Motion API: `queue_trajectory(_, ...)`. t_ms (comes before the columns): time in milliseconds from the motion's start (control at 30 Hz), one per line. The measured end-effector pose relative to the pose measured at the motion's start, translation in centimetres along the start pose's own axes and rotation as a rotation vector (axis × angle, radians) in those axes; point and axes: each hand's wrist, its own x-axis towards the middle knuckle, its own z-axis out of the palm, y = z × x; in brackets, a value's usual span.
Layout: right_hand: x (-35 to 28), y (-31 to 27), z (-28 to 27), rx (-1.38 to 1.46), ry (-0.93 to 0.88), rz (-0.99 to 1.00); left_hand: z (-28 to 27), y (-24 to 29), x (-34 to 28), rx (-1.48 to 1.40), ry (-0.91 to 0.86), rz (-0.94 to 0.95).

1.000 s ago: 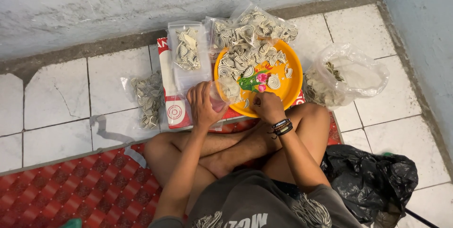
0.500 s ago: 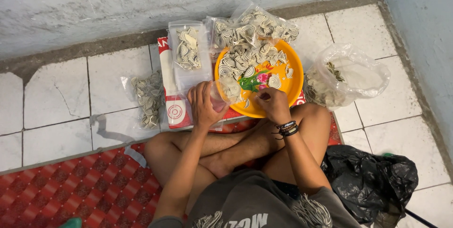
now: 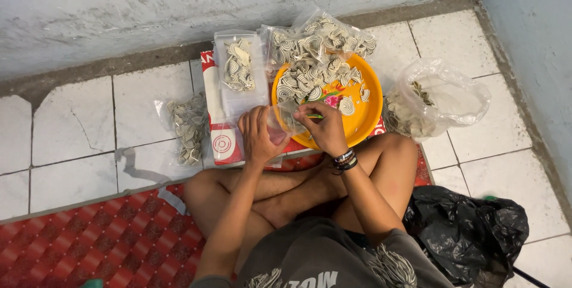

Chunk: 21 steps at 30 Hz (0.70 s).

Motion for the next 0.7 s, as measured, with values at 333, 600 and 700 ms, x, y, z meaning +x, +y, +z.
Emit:
queue_trajectory(333, -0.1, 2.4, -1.1, 0.033, 0.043, 0.022, 0.0, -0.1, -0.1, -0.004, 0.006, -0.006)
queue_trajectory(600, -0.4, 4.8, -1.0, -0.308, -0.075, 0.082, -0.2, 0.1, 0.1, 0.037, 0.017, -0.009)
queue_trajectory(700, 0.1, 5.1, 0.1, -0.55, -0.146, 0.061, -0.1, 0.2, -0.1, 0.04, 0.012, -0.014)
